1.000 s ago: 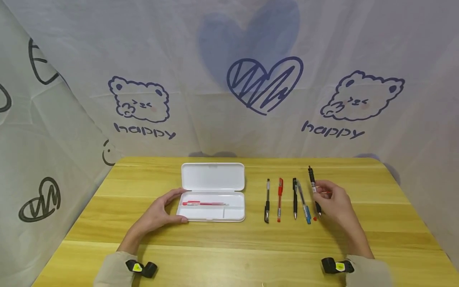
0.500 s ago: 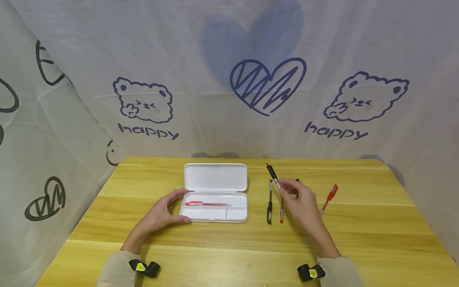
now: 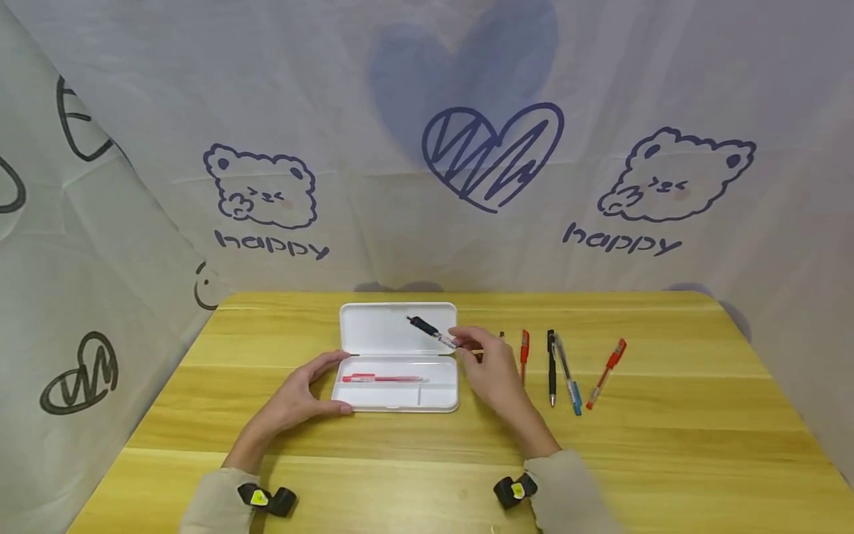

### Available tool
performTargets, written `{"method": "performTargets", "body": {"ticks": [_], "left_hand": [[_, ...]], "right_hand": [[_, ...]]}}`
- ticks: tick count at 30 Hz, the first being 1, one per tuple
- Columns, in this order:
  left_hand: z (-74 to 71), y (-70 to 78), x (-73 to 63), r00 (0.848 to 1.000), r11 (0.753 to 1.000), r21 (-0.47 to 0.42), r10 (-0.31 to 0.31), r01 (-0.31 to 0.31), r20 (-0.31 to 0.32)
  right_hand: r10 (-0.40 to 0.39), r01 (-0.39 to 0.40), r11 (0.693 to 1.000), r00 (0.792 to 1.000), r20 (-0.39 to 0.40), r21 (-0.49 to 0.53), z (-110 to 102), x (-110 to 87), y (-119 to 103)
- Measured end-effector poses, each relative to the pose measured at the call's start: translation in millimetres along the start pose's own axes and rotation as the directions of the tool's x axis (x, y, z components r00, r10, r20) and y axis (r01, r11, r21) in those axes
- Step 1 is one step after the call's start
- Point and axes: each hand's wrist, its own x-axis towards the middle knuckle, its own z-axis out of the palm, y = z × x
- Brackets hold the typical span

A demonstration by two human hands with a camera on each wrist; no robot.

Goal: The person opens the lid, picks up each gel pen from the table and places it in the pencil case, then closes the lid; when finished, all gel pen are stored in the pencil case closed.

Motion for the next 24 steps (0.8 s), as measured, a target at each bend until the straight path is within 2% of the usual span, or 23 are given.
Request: {"method": "performTargets", "body": {"ticks": [2,11,19,24], "left_hand": [[0.0,-0.7,-0.7,1.000,1.000,-0.008,-0.005,0.005,-0.003],[-0.9,0.9,-1.5,1.000,1.000,0.012,-0.021,0.021,-0.006],[-0.8,0.5,0.3,1.000,0.999,0.028,-0.030,0.030,-0.007],[-0.6,0.2,0.5,1.000,0.999,0.030,-0.026,0.026,-0.011]], "right_hand": [[0.001,-0.001,1.000,1.000,0.011,0.024,11,3.2,-4],[-0.044,0.044,0.999,0.999,-0.012,0.016,54,14.6,-11],[-0.032,0.035,0.998,0.998,0.049,-0.058,80,13.4,-15],[-0.067,0.077,0.989,0.994,0.081,-0.130,90,13.1,-17]]}}
